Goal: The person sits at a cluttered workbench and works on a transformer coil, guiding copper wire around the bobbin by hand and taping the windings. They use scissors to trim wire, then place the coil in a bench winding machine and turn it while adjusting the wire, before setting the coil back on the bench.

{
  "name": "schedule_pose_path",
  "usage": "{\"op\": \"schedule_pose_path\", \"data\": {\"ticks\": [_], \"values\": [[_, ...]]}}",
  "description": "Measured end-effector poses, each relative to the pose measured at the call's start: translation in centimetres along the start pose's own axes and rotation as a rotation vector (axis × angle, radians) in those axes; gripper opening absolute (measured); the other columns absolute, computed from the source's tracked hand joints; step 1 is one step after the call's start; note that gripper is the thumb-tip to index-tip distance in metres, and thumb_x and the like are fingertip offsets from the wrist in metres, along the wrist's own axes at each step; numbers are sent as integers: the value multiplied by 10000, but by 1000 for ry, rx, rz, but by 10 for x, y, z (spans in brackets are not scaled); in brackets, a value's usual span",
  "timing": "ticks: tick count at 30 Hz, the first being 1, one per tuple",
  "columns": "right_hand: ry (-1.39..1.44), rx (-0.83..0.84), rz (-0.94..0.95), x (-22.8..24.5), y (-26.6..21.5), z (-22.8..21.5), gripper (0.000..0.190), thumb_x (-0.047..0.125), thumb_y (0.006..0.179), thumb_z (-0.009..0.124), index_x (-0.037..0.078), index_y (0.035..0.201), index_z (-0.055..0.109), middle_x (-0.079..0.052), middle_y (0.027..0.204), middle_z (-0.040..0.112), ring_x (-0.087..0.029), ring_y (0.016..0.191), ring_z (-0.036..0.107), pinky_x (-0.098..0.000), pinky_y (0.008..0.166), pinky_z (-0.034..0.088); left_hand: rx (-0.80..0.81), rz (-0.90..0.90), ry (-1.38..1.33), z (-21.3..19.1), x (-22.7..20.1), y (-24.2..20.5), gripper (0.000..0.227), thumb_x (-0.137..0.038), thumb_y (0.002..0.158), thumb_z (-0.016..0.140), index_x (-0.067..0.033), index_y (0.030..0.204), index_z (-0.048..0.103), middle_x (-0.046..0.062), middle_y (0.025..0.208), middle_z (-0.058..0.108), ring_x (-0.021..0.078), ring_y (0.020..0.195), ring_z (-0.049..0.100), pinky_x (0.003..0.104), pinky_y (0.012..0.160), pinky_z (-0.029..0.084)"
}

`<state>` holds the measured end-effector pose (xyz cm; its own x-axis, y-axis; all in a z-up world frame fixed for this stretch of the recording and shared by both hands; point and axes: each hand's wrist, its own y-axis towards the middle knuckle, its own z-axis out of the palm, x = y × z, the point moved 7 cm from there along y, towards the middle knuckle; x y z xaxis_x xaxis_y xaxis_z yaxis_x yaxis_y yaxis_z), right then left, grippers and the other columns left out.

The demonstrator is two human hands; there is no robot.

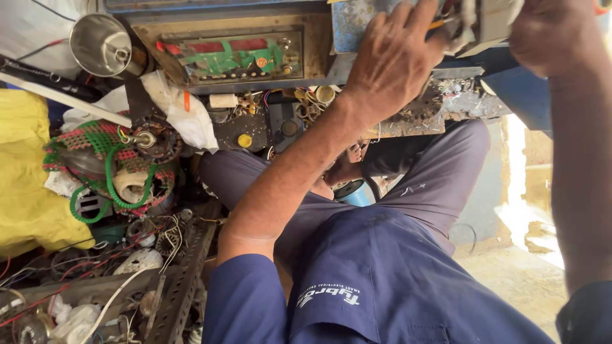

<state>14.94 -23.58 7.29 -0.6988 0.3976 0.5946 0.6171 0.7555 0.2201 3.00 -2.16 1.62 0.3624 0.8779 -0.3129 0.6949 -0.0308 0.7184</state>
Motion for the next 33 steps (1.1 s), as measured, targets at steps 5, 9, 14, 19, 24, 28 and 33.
{"op": "schedule_pose_path", "data": {"ticks": [5,9,14,19,24,28,33], "values": [[365,-136,155,60,28,47,297,-107,944,706,-31,1229,667,-92,1246,697,-123,1099,667,-259,940,546,-18,115,1,8,-4,-8,96,-219,1006,698,-140,1016,750,49,1155,540,201,1018,570,404,855,517],[882,-250,73,38,0,53,270,-158,1047,713,-1,1254,640,-73,1175,673,-143,1050,668,-263,947,561,-34,174,-35,-34,-26,13,87,-183,996,719,-157,1074,748,48,1150,539,203,1009,567,403,831,502],[1426,-599,239,29,-39,55,256,-162,998,660,-27,1213,622,-154,1141,693,-182,936,705,-268,860,604,-48,-342,-763,-39,-20,22,259,-74,987,729,-128,1240,745,11,895,585,122,693,525,302,553,405],[1328,-638,125,9,-51,46,209,-148,1067,632,-12,1225,628,-134,1107,674,-147,900,689,-234,801,572,-10,-349,-913,-6,-35,49,433,-146,875,851,-79,1259,661,60,998,707,115,781,647,277,682,568],[1213,-715,229,25,-43,33,257,-133,1033,610,-16,1261,630,-137,1026,709,-122,756,652,-204,646,510,32,-227,-867,0,-48,64,274,-66,958,765,-121,1226,745,49,1114,807,93,917,794,230,806,645],[1268,-592,148,-9,-56,51,162,-85,1105,663,-41,1252,611,-105,995,686,-99,759,616,-185,653,474,16,-243,-737,-16,-58,72,209,-15,917,717,-87,1109,755,59,971,789,119,836,777,244,744,614],[1284,-455,84,39,-40,38,305,7,1024,708,-12,1320,635,-30,992,688,-31,737,639,-150,643,513,-44,-217,-752,-10,-56,65,198,24,917,672,-61,1085,737,68,972,778,107,843,782,244,762,617]]}}
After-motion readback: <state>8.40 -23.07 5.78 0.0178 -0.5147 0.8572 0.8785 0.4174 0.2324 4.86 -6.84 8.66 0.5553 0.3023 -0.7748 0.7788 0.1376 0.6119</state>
